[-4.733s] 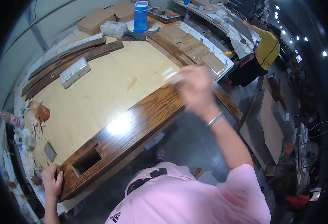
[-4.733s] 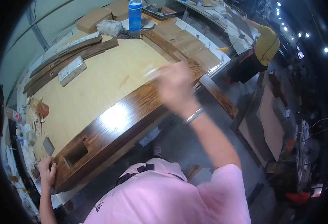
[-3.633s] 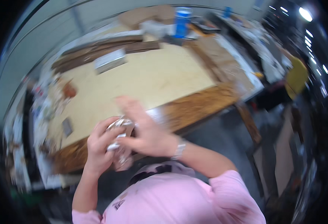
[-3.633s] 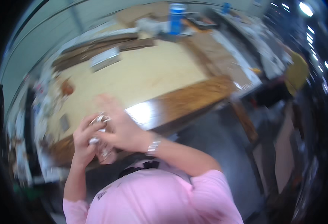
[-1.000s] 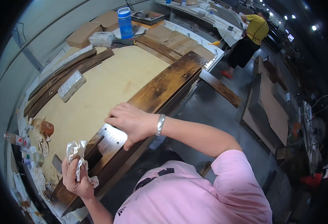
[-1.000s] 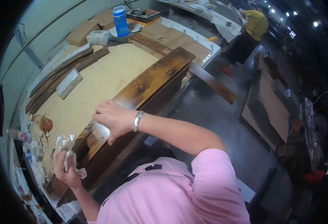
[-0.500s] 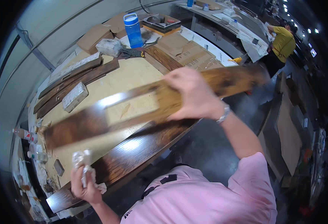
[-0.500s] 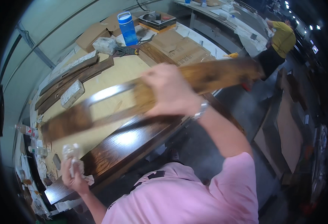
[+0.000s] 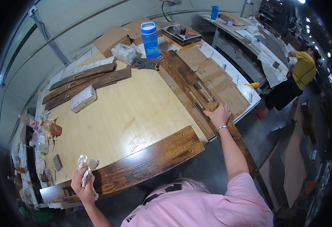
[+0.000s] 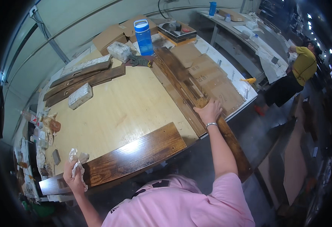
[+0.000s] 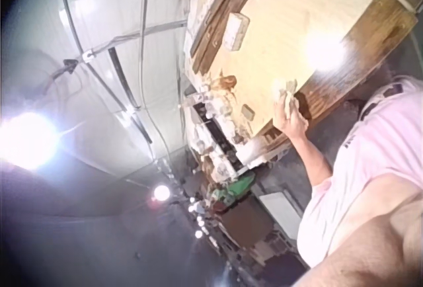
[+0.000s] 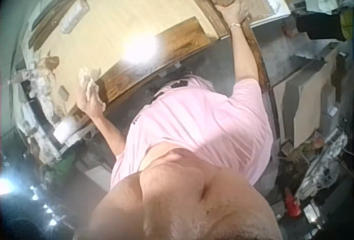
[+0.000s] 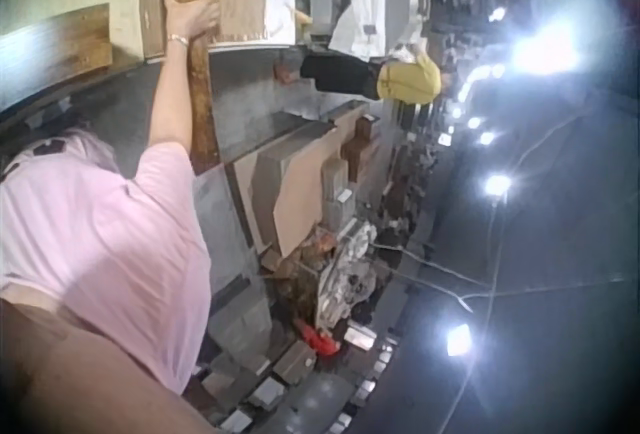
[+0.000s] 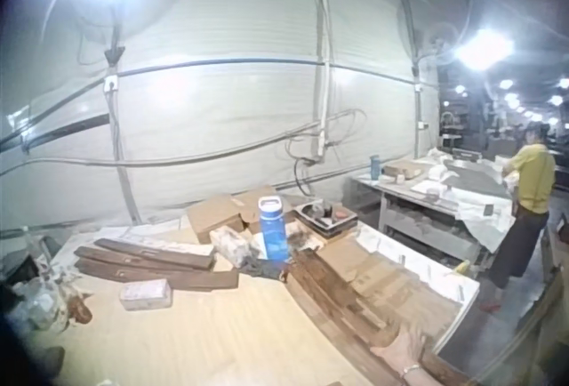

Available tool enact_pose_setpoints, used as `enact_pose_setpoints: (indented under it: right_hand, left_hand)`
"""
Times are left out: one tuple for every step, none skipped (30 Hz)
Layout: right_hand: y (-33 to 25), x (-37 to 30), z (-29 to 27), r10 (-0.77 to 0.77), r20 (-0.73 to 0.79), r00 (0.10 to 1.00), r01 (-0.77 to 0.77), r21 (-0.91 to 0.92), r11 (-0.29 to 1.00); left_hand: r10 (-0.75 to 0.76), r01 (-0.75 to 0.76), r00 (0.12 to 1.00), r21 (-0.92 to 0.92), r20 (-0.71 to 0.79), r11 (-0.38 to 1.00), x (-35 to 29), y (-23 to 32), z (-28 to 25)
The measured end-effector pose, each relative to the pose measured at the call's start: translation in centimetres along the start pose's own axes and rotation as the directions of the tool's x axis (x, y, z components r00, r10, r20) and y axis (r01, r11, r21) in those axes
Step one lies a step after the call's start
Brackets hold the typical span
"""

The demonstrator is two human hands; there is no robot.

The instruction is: The person applies a liquid from a bottle onto a cloth and wipes the surface and edges of a wooden board, then repeats the process on different sides of the board.

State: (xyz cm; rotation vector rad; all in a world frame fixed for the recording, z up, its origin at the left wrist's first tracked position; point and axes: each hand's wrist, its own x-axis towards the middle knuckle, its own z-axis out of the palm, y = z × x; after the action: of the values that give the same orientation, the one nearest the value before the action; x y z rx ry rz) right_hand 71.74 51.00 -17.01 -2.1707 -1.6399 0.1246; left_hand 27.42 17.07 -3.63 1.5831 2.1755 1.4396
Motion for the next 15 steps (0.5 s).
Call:
enact_pose_setpoints:
  right_hand:
    - [-0.3,0.0,0.6,-0.004,0.004,1.0,0.004,0.004,1.0]
    - [-0.5,0.0,1.2,0.026,0.043,0.999,-0.026,-0.017,1.0]
    - [-0.7,0.1,1.8,0.054,0.083,0.995,-0.051,-0.039,0.998]
    - [-0.8,0.1,2.3,0.048,0.089,0.995,-0.045,-0.037,0.998]
    - [-0.9,0.1,2.8,0.037,0.083,0.996,-0.033,-0.046,0.998]
    - [-1.0,-0.1,3.2,0.023,0.081,0.996,-0.018,-0.058,0.998]
    - [-0.4,0.1,4.0,0.022,0.085,0.996,-0.017,-0.064,0.998]
    - [0.4,0.6,5.1,0.015,0.09,0.996,-0.009,-0.067,0.998]
    - [0.2,0.9,5.3,0.004,0.096,0.995,0.002,-0.066,0.998]
    - [0.1,1.0,5.5,0.001,0.099,0.995,0.006,-0.071,0.997]
    - [0.1,1.1,5.6,-0.001,0.127,0.992,0.012,-0.09,0.996]
    - [-0.2,1.1,5.5,-0.003,0.155,0.988,0.02,-0.11,0.994]
    - [-0.2,1.2,5.5,-0.005,0.157,0.988,0.023,-0.115,0.993]
    - [-0.1,1.2,5.4,-0.018,0.167,0.986,0.038,-0.116,0.993]
    - [-0.2,1.2,5.3,-0.031,0.174,0.984,0.052,-0.117,0.992]
  left_hand:
    - [-0.002,0.002,1.0,0.002,0.003,1.0,0.0,0.1,0.0]
    - [-0.006,0.006,1.0,0.004,0.007,1.0,0.1,0.1,0.0]
    - [-0.009,0.009,1.0,0.01,0.003,1.0,0.1,-0.1,-0.2]
    - [0.009,-0.01,1.0,0.039,0.011,0.999,0.0,-0.3,-0.4]
    - [0.027,-0.028,0.999,0.067,0.02,0.997,0.0,-0.4,-0.5]
    - [0.016,-0.017,1.0,0.074,0.017,0.997,-0.1,-0.2,-0.6]
    - [0.008,-0.009,1.0,0.062,0.014,0.998,0.1,0.2,-0.3]
    - [-0.001,0.0,1.0,0.05,0.012,0.999,0.3,0.5,-0.1]
    - [-0.007,0.007,1.0,0.05,0.011,0.999,0.3,0.4,-0.1]
    - [0.0,-0.001,1.0,0.051,0.006,0.999,0.3,0.4,-0.1]
    - [0.008,-0.009,1.0,0.051,0.001,0.999,0.3,0.3,-0.1]
    - [0.002,-0.002,1.0,0.05,0.001,0.999,0.2,0.3,-0.2]
    - [-0.017,0.016,1.0,0.036,0.006,0.999,0.2,0.2,-0.3]
    - [-0.035,0.035,0.999,0.021,0.013,0.999,0.1,0.2,-0.4]
    - [-0.039,0.038,0.999,0.018,0.012,0.999,0.1,0.2,-0.5]
